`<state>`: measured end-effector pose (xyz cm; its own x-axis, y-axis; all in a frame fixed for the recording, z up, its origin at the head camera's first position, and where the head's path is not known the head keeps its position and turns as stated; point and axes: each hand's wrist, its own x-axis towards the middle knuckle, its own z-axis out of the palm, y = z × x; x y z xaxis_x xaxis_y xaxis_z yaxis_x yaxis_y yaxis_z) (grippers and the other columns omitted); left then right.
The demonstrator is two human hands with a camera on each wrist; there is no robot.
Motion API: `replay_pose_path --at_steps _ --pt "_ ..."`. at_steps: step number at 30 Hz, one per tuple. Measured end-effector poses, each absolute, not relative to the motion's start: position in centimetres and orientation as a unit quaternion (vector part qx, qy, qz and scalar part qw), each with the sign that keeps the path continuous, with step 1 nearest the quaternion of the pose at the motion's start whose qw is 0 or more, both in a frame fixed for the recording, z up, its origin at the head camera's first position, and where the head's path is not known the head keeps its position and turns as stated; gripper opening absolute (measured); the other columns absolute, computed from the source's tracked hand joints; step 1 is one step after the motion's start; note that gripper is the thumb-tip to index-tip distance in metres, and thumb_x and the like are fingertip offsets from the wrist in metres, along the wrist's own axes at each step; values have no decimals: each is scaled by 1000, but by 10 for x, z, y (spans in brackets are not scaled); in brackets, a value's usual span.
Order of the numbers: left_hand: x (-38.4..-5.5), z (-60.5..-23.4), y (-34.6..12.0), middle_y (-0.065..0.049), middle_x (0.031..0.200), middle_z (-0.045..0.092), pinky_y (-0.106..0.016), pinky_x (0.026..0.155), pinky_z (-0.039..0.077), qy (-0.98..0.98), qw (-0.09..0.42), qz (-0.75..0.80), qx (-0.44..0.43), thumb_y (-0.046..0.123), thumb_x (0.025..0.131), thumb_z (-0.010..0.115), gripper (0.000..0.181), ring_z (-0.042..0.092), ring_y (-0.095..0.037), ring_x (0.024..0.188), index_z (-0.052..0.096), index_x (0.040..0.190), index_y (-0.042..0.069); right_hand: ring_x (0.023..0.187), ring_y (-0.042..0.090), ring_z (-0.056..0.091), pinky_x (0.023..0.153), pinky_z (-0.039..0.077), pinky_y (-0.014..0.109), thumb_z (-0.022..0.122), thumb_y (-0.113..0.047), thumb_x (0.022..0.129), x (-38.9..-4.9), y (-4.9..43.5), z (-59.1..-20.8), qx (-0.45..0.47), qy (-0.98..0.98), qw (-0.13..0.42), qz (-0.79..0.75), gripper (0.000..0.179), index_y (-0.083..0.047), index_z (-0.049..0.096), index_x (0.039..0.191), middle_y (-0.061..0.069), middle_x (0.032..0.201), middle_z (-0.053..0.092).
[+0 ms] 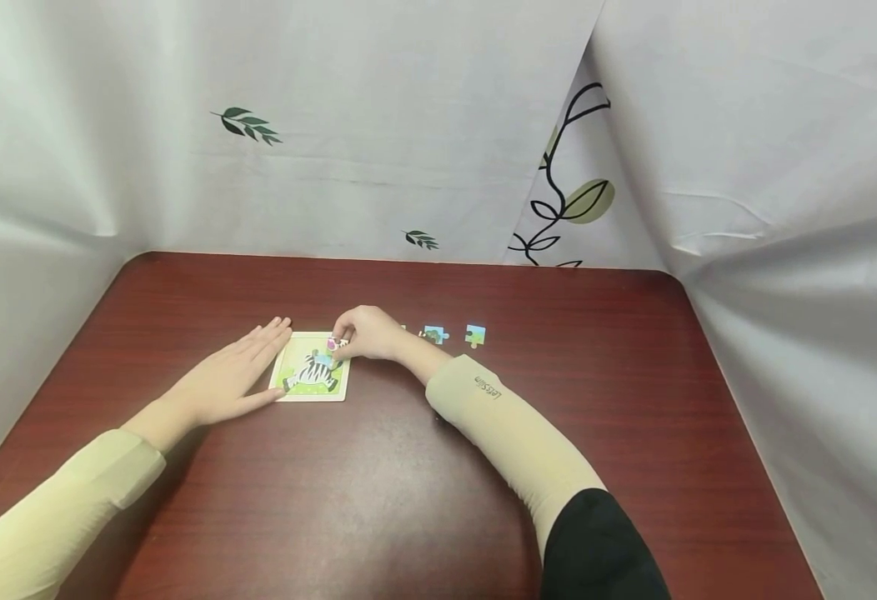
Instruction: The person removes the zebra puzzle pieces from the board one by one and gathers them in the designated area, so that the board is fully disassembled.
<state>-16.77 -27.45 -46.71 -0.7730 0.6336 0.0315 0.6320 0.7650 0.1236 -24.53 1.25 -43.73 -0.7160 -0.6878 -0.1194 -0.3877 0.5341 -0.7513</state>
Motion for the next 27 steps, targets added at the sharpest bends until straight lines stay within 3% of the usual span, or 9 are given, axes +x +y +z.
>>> replay_pose_path --at_steps 4,11,19,22,27 --pt "-167 -469 -275 -23 175 24 -50 134 27 938 -1 65 340 48 102 64 91 25 -40 163 27 165 -5 77 4 62 72 50 12 86 -10 88 -244 14 -435 -314 849 206 -372 18 -2 76 100 5 89 73" --pt "-168 -473 -277 -23 175 26 -30 138 6 937 -15 67 343 50 102 64 92 26 -39 163 27 165 -5 74 3 61 72 50 13 86 -11 87 -245 26 -431 -304 848 206 -381 16 -4 76 98 1 85 71" --pt "-169 -472 -277 -23 175 25 -44 137 22 936 -17 69 344 50 101 64 92 26 -40 163 27 165 -5 72 4 63 72 53 17 88 -11 85 -244 55 -426 -298 850 214 -379 16 -6 76 94 1 82 73" --pt "-169 -473 -277 -24 174 26 -42 137 19 935 -22 69 347 50 101 64 91 27 -40 163 28 165 -5 71 4 63 71 52 18 89 -12 85 -242 66 -425 -298 854 217 -368 15 -8 76 92 -1 81 73" --pt "-169 -474 -277 -24 174 27 -28 137 3 934 -27 67 350 51 101 64 92 28 -39 162 28 165 -5 70 5 63 71 53 20 89 -14 86 -234 79 -423 -313 860 221 -337 15 -10 76 91 -1 80 73"
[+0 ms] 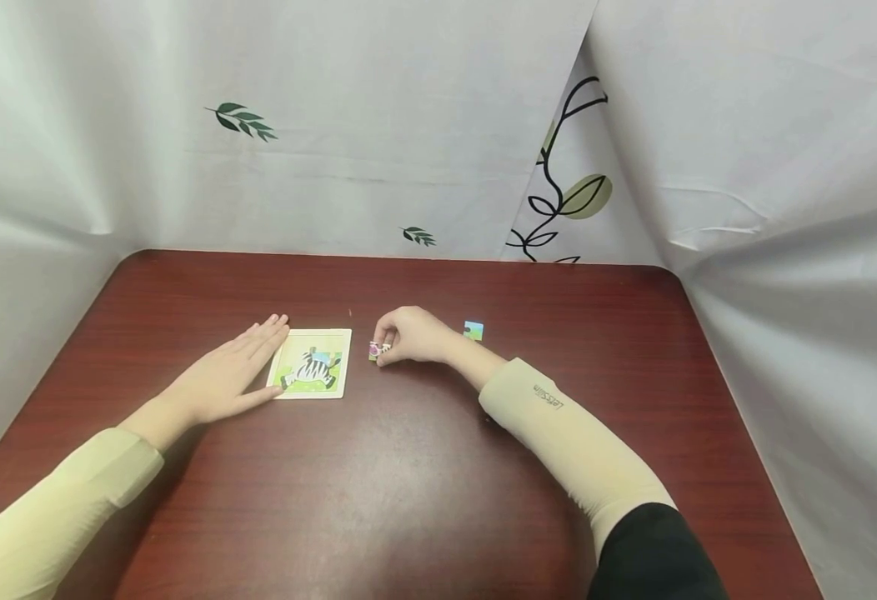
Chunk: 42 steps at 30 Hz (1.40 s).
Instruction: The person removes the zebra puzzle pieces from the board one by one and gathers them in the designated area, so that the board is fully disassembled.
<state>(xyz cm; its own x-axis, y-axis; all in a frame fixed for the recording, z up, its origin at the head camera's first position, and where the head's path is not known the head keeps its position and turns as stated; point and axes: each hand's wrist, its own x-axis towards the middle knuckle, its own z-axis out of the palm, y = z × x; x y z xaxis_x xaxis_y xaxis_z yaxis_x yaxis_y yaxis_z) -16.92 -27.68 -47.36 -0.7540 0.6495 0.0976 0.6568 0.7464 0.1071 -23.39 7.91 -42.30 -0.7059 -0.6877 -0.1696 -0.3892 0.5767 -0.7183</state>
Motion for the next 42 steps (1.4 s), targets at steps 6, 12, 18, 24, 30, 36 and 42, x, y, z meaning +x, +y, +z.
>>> replay_pose_path --at_steps 6,12,18,24,30,36,42 --pt "-172 -473 -277 -24 174 27 -17 132 -9 -934 22 -63 -350 50 100 66 93 27 -39 163 28 165 -6 73 6 63 72 54 21 90 -18 85 -227 89 -426 -336 871 215 -287 16 -12 76 91 -1 81 72" --pt "-173 -473 -278 -25 173 28 -17 132 -9 -933 28 -62 -355 51 100 65 93 28 -40 162 28 164 -6 72 7 61 71 52 22 88 -17 87 -223 93 -428 -347 879 199 -261 14 -14 75 90 -2 80 70" --pt "-172 -471 -277 -24 174 26 -27 138 2 -935 17 -64 -350 50 101 65 93 26 -40 163 27 165 -6 71 6 60 70 51 22 87 -20 89 -223 92 -429 -354 887 174 -240 15 -14 76 95 -3 81 69" --pt "-172 -469 -276 -23 175 24 -41 138 18 -938 0 -61 -341 48 101 65 93 24 -40 164 26 165 -5 77 6 60 74 52 23 89 -24 87 -223 92 -431 -366 893 142 -220 21 -14 77 101 -3 89 67" --pt "-172 -472 -277 -24 174 27 -22 135 -3 -934 22 -67 -349 50 100 66 93 27 -40 163 28 164 -6 82 9 61 77 53 23 91 -26 86 -222 93 -429 -370 891 131 -228 25 -13 78 104 -2 92 66" --pt "-171 -473 -278 -25 173 29 -20 135 -4 -933 31 -67 -353 50 101 65 92 29 -40 162 29 164 -6 83 9 62 78 53 22 91 -25 86 -222 94 -429 -377 886 129 -238 27 -13 78 106 -2 94 67" --pt "-171 -472 -277 -24 173 28 -20 134 -4 -935 22 -67 -348 50 100 65 92 28 -39 162 29 164 -6 83 9 62 78 54 22 89 -22 88 -221 96 -429 -378 885 130 -238 22 -13 78 104 -2 93 66"
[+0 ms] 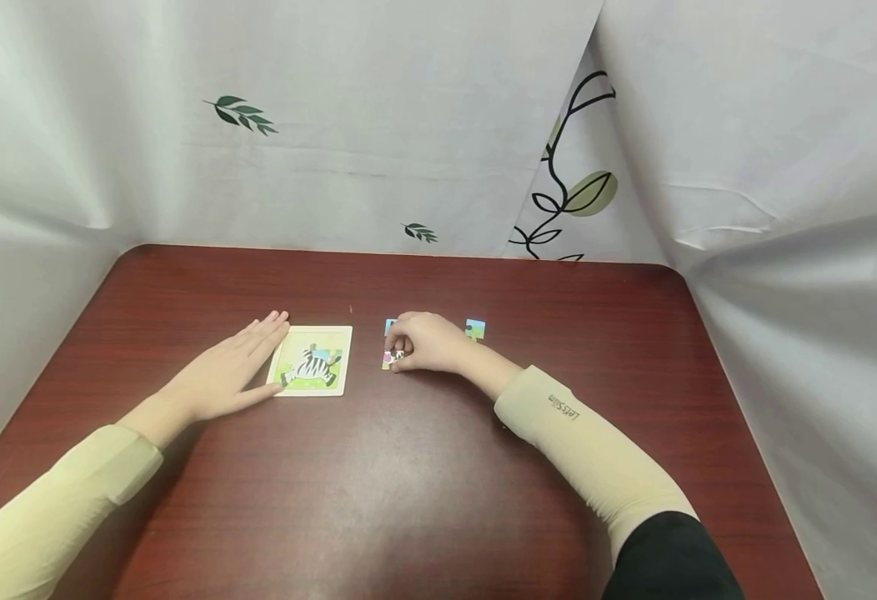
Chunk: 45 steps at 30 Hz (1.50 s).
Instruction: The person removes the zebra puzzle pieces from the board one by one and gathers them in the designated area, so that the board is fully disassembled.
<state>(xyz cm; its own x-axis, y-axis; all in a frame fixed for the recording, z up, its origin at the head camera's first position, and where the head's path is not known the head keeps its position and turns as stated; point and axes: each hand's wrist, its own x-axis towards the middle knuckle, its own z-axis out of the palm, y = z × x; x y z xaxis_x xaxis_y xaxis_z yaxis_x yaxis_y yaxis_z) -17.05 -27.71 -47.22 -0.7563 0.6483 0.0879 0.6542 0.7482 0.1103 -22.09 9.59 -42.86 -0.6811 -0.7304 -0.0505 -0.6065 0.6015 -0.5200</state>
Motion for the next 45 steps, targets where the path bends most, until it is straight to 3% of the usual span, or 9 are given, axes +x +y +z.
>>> replay_pose_path --at_steps 5,14,29,36,41,45 --pt "-171 -470 -277 -24 174 26 -20 134 -6 -937 13 -64 -343 49 100 66 93 26 -39 163 28 165 -6 83 9 62 78 54 22 88 -23 89 -222 97 -429 -377 885 126 -242 21 -13 78 104 -2 93 65" --pt "-171 -468 -277 -24 175 22 -37 139 11 -939 -6 -60 -339 47 101 65 93 23 -40 164 24 166 -6 86 11 65 80 55 23 82 -17 94 -224 90 -428 -393 876 99 -261 11 -13 79 104 -1 96 68" --pt "-172 -469 -276 -24 175 24 -35 139 11 -937 4 -62 -343 47 101 65 92 25 -40 163 26 165 -6 83 11 66 77 57 16 81 -11 93 -235 36 -425 -375 855 143 -327 18 -6 77 110 4 94 72" --pt "-172 -473 -277 -24 174 26 -22 135 -3 -935 15 -72 -346 48 101 66 92 26 -40 163 27 165 -6 85 10 67 78 55 13 81 -11 92 -240 11 -427 -378 844 176 -337 18 -6 77 109 4 96 74" --pt "-173 -473 -276 -23 175 25 -18 133 -7 -937 8 -75 -341 48 100 66 93 25 -38 164 27 165 -5 87 10 67 79 52 12 83 -10 91 -241 -4 -427 -380 847 195 -318 22 -6 76 112 5 99 74" --pt "-172 -472 -276 -22 176 23 -25 137 -1 -939 -2 -73 -336 47 101 65 92 23 -38 164 25 166 -5 89 11 65 80 50 11 86 -13 90 -241 -13 -427 -383 853 196 -296 27 -6 75 114 5 102 72"
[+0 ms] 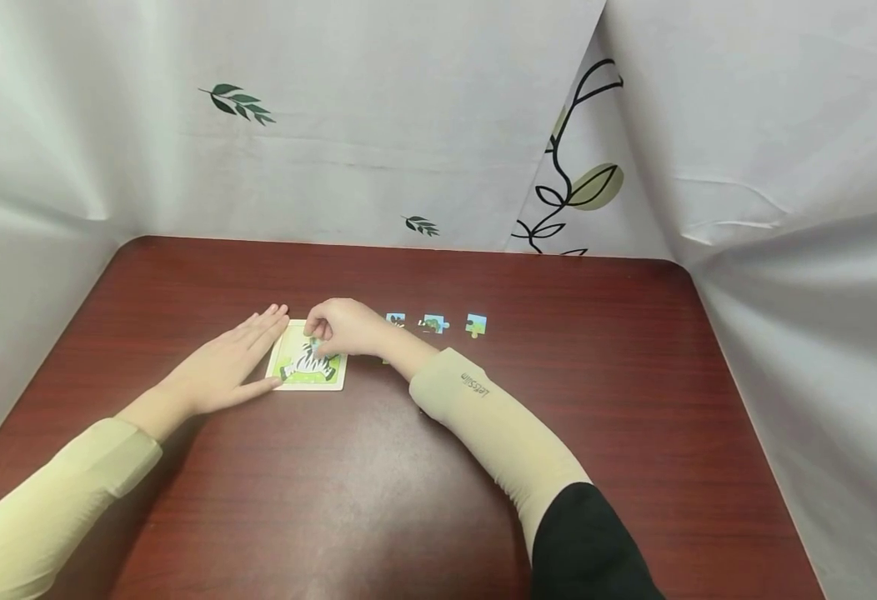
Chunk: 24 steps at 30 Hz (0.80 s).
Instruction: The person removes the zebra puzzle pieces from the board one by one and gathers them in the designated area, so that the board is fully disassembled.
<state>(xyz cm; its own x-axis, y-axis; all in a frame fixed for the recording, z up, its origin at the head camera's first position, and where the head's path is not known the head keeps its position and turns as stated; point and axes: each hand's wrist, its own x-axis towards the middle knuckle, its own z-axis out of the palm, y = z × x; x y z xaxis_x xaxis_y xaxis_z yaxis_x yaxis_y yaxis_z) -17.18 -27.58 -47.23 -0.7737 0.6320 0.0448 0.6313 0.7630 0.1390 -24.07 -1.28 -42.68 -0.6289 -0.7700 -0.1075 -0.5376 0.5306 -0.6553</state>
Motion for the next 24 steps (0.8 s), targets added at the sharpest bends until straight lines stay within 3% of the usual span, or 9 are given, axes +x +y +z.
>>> replay_pose_path --at_steps 7,13,24 --pt "-171 -471 -276 -23 175 24 -26 137 1 937 -4 77 341 47 101 64 91 24 -39 164 26 165 -5 86 9 59 82 49 17 87 -19 90 -239 -20 -427 -394 864 193 -247 30 -9 74 116 4 106 67" --pt "-171 -471 -275 -23 175 23 -34 139 9 938 0 74 339 46 102 64 91 22 -39 164 24 166 -5 89 9 60 87 50 20 88 -22 90 -237 -22 -427 -397 871 187 -223 34 -9 74 118 4 107 67" --pt "-172 -474 -276 -23 175 25 -22 135 -5 937 -9 76 342 47 101 65 91 24 -38 164 27 165 -5 95 11 62 88 51 20 87 -24 91 -236 -22 -428 -405 871 186 -205 36 -10 74 121 4 110 68"
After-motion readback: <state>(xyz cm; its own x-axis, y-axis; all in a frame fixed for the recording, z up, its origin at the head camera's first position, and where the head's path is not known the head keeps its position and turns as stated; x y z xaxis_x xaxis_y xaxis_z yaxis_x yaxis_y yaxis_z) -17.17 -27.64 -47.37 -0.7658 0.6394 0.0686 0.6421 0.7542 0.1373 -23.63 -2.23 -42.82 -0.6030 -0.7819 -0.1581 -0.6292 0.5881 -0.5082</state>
